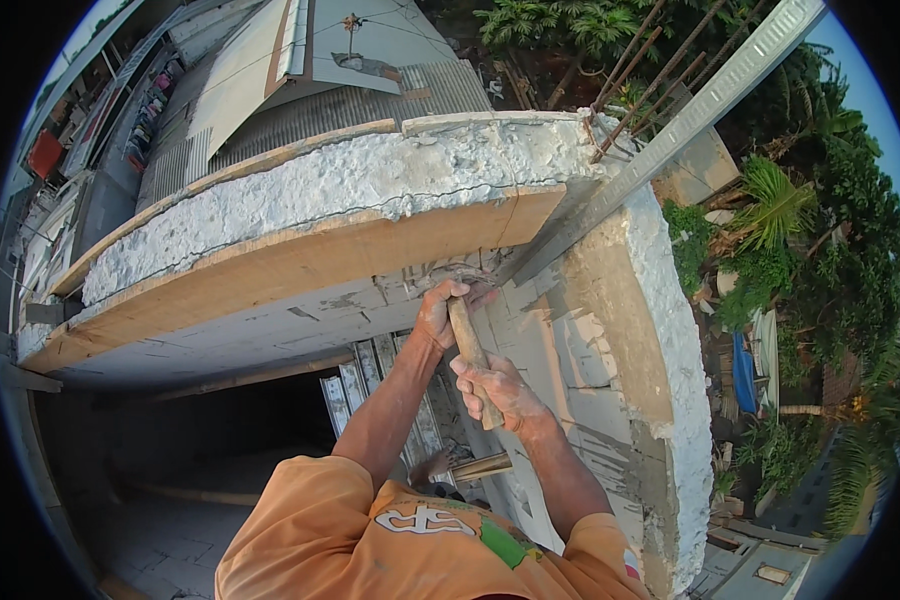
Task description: The person applies plaster to the corner and edges of a concrete wall using a trowel and a hammer to secure a metal guide.
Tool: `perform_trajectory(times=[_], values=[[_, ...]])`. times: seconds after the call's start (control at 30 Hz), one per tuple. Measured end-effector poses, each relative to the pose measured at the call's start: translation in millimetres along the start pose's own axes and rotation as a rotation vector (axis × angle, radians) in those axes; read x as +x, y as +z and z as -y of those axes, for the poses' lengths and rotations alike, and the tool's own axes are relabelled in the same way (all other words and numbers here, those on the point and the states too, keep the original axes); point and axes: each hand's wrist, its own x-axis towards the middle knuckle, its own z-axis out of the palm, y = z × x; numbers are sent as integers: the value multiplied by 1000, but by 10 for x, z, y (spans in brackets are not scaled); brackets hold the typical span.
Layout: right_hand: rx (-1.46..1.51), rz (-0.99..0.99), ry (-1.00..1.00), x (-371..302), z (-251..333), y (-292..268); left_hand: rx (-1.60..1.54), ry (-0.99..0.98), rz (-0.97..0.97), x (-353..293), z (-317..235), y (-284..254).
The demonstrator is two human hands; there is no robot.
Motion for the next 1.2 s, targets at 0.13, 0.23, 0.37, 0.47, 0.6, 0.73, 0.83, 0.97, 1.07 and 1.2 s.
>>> perform_trajectory(times=[0.13,0.23,0.37,0.47,0.6,0.73,0.83,0.97,1.07,1.2], values=[[-306,-108,-33,-32,39,3,-209,-4,88,4,88,-89],[-524,-172,43,-110,181,-49,-311,29,127,-23,179,-86],[-611,-155,124,-158,361,-147,-353,64,81,-120,230,88],[-331,-9,142,-194,401,-231,-222,69,-88,-163,134,217],[171,190,91,-57,-27,-290,235,20,-257,-132,-47,332],[438,342,-48,33,-204,-295,498,-90,-377,-149,-136,454],[61,171,50,-122,165,-306,47,69,-99,-202,0,301],[-637,-62,155,-227,505,-248,-404,61,12,-97,301,11],[-776,-111,164,-262,555,-242,-348,66,17,-92,346,-3],[-1478,-283,-19,-90,186,-263,43,109,-118,-165,139,201]])
